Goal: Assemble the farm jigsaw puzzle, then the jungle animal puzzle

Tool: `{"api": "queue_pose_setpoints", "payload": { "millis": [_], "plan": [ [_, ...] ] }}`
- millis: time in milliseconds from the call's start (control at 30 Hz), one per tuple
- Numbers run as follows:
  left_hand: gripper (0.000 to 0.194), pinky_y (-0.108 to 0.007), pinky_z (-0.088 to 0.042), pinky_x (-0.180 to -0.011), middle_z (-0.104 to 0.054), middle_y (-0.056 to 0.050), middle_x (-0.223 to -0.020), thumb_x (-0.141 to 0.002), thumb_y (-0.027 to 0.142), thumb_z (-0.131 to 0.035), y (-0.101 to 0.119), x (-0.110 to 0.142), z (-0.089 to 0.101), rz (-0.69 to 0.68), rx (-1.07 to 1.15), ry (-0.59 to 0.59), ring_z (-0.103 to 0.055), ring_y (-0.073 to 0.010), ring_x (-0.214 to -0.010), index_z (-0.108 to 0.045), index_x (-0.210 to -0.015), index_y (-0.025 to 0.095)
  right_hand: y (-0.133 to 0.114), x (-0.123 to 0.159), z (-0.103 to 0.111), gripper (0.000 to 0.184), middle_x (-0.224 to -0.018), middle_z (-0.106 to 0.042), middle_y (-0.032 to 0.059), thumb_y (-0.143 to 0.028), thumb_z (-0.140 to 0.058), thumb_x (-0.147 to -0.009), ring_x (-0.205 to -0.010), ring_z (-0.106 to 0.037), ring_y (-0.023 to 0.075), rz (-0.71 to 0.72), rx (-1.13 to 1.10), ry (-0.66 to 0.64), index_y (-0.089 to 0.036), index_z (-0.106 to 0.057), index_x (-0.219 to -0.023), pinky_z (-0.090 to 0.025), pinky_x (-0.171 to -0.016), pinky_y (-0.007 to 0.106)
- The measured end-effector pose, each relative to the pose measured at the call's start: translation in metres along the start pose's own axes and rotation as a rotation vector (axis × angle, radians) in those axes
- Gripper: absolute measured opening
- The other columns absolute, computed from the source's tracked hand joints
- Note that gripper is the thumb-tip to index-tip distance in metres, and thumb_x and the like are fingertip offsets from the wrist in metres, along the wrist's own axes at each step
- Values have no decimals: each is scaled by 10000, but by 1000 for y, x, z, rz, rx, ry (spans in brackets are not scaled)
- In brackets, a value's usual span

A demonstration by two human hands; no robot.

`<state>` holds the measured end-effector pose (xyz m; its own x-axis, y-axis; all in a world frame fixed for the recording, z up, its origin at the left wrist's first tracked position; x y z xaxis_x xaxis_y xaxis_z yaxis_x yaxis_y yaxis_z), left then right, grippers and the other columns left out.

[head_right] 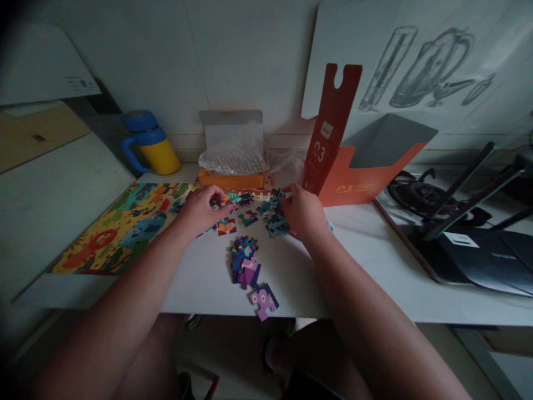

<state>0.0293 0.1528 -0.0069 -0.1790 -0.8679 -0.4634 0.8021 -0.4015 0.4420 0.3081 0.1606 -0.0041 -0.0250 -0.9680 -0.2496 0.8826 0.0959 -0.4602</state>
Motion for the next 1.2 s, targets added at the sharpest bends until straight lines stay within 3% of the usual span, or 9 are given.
{"api": "queue_pose_setpoints", "payload": {
  "millis": [200, 400, 600, 667, 833, 967, 1100, 1200],
  "plan": [
    [190, -378, -509, -865, -706, -48, -950, -879, 305, -780, -19, -4, 6, 80, -73, 73, -663, -247, -934, -601, -886, 242, 8, -2, -2, 267, -969, -831, 65, -261, -665, -954, -832, -752, 228, -50, -145, 92, -224, -703, -1216, -470, -667, 294],
    [176, -369, -518, -873, -718, -42, -890, -872, 296, -767, -33, -13, -5, 100, -127, 24, -664, -246, -928, -609, -812, 247, 13, -9, -15, 169, -1030, -830, 73, -240, -648, -949, -904, -752, 221, -44, -138, 94, -207, -753, -1077, -495, -746, 292],
    [71, -377, -544, -887, -730, -70, -949, -918, 226, -664, -42, -12, -7, 87, -177, 11, -675, -241, -919, -686, -851, 232, 10, -9, -17, 338, -1218, -814, 96, -219, -631, -963, -1082, -754, 259, 17, -83, 30, -197, -732, -1284, -528, -913, 337],
    [122, -375, -554, -891, -733, -77, -984, -913, 164, -621, -44, -12, -5, 98, -198, 25, -685, -237, -928, -716, -878, 231, 6, -7, -14, 351, -1242, -805, 108, -223, -637, -964, -1074, -755, 265, 49, -46, 28, -193, -727, -1301, -530, -918, 343],
    [197, -402, -552, -968, -764, -75, -1024, -924, 144, -588, -29, -10, -11, 10, -166, -71, -704, -253, -1011, -766, -930, 228, -13, -1, -18, 258, -1149, -808, 104, -271, -629, -999, -960, -739, 243, 248, 42, -78, -196, -754, -1212, -522, -894, 333],
    [169, -406, -533, -1024, -780, -76, -1094, -952, 201, -623, -10, -4, -22, -130, -53, -204, -707, -256, -1081, -779, -1014, 220, -17, 3, -25, 312, -1198, -761, 142, -389, -694, -989, -1108, -684, 272, 369, 159, -196, -184, -765, -1213, -485, -1034, 369],
    [214, -392, -523, -1042, -765, -86, -1150, -934, 153, -638, -9, 0, -25, -149, -40, -252, -703, -247, -1123, -782, -1080, 212, -7, 6, -18, 396, -1277, -717, 177, -448, -704, -980, -1209, -651, 316, 375, 275, -210, -181, -744, -1269, -479, -1062, 411],
    [226, -399, -515, -1046, -759, -85, -1150, -921, 131, -649, -11, 1, -22, -134, -58, -262, -703, -252, -1119, -792, -1078, 210, 5, 8, -12, 395, -1206, -745, 191, -419, -702, -974, -1090, -708, 319, 309, 379, -253, -172, -730, -1281, -522, -932, 387]
  ]
}}
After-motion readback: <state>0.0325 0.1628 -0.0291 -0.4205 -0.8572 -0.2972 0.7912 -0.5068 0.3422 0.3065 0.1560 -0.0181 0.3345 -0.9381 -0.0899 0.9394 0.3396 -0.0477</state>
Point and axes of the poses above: each hand's wrist, its own x-axis away from the middle knuckle, its own z-axis out of the back of the hand, y = z × x, the point moved 6 cm from there along -x, towards the middle knuckle
